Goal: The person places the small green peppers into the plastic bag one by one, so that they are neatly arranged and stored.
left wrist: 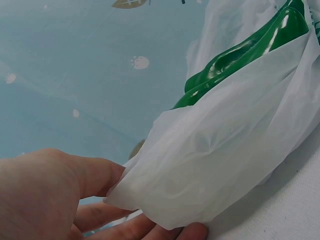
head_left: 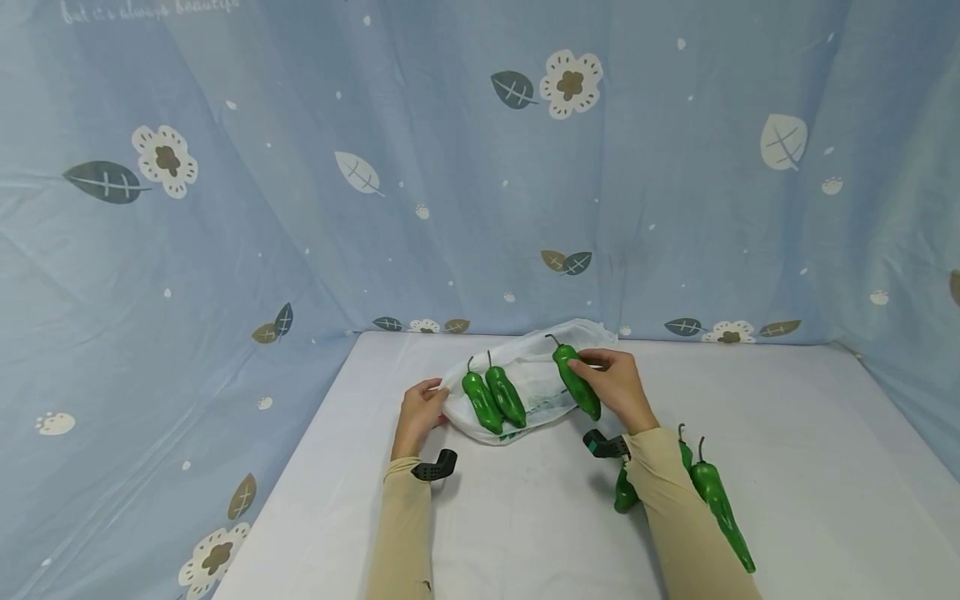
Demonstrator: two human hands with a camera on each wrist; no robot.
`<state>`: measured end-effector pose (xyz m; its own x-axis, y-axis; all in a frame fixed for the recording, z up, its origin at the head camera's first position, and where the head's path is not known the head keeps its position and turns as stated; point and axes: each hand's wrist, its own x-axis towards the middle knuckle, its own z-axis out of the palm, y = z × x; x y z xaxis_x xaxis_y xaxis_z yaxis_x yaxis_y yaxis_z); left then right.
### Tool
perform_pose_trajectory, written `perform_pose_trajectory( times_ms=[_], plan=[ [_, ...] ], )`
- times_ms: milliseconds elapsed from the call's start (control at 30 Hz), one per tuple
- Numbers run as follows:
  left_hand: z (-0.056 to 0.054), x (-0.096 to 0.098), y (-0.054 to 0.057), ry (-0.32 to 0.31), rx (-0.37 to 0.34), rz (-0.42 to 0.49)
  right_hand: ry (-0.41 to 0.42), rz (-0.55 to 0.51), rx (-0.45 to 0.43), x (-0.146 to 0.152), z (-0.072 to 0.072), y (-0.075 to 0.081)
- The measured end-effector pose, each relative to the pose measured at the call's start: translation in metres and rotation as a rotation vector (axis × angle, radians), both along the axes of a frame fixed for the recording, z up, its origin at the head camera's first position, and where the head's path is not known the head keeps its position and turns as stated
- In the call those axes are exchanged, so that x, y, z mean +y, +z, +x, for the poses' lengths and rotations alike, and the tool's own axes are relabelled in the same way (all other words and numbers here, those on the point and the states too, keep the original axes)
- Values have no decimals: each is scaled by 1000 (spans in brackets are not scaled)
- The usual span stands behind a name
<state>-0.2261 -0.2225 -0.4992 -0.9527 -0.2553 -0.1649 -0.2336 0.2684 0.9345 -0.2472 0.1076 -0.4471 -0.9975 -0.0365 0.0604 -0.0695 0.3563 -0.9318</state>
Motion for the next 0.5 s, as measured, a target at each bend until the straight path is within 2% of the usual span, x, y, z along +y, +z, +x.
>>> perform_pose_trajectory(
  times_ms=[500],
  plan=[
    [0,1,0,8,-3,7,-13,-46,-31,-17,-11,-8]
  ],
)
